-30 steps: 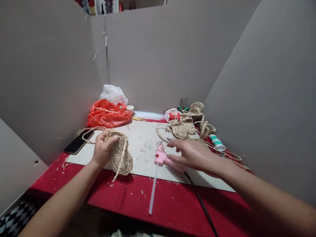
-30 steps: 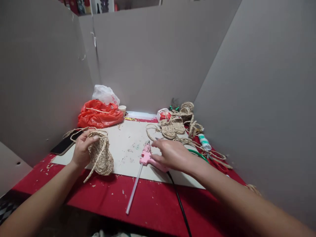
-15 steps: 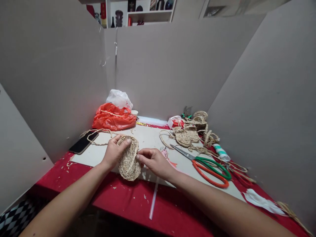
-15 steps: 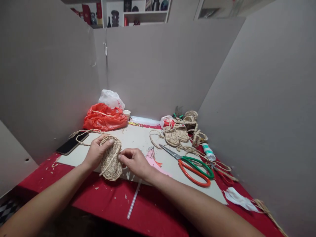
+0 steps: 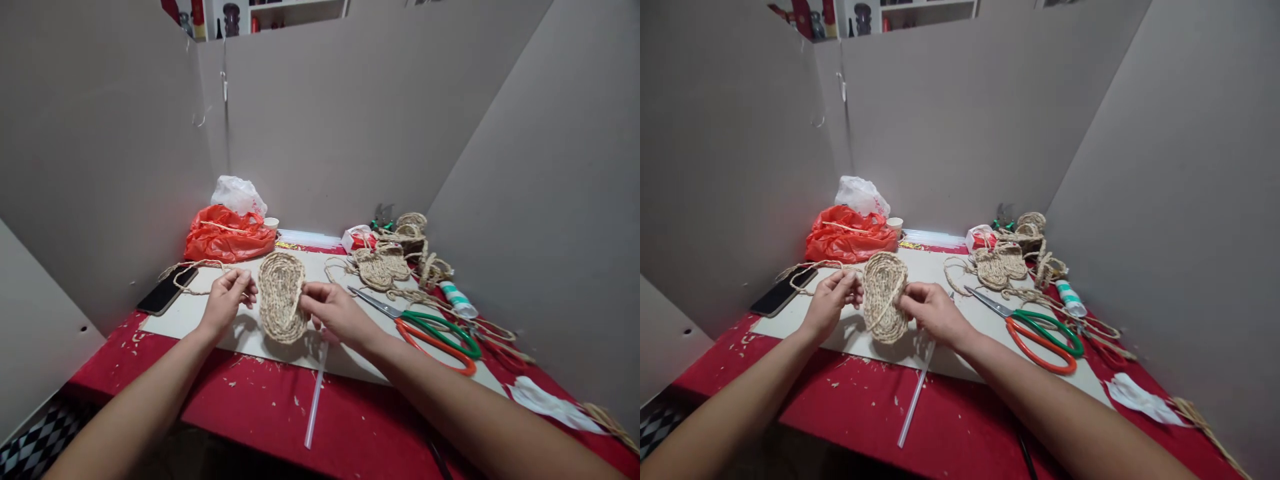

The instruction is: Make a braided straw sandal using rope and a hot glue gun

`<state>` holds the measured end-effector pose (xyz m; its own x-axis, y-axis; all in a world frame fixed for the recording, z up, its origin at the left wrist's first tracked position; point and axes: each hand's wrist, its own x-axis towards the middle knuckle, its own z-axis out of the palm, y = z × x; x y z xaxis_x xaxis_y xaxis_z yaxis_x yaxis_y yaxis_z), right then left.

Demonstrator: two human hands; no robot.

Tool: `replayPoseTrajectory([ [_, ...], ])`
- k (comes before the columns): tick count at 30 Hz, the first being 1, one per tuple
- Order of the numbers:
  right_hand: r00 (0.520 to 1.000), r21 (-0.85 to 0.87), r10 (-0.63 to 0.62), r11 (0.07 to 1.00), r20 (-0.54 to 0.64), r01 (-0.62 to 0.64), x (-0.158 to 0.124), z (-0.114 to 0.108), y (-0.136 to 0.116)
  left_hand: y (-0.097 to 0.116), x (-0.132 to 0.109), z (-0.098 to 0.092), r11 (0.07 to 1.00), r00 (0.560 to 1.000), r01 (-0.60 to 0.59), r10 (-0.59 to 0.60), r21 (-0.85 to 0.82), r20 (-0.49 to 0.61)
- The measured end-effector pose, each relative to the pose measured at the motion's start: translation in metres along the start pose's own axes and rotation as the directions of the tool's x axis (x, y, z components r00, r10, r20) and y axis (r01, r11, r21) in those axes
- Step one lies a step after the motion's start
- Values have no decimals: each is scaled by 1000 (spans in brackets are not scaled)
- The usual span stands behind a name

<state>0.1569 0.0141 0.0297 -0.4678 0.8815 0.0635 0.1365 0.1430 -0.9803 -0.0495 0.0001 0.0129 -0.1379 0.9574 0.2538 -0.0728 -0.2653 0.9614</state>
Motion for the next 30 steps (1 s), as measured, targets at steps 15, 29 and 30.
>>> replayPoseTrajectory([
  [15,991,249,62,968,-121,-30,13,2,18,-30,25,-21,980,998,-8,21,200,-64],
  [29,977,232,131,969,-166,-91,11,-3,10,-34,20,-15,963,995,96,-91,250,-33],
  [30,976,231,131,969,-172,-89,11,-3,10,-34,20,-15,962,995,99,-95,253,-29],
])
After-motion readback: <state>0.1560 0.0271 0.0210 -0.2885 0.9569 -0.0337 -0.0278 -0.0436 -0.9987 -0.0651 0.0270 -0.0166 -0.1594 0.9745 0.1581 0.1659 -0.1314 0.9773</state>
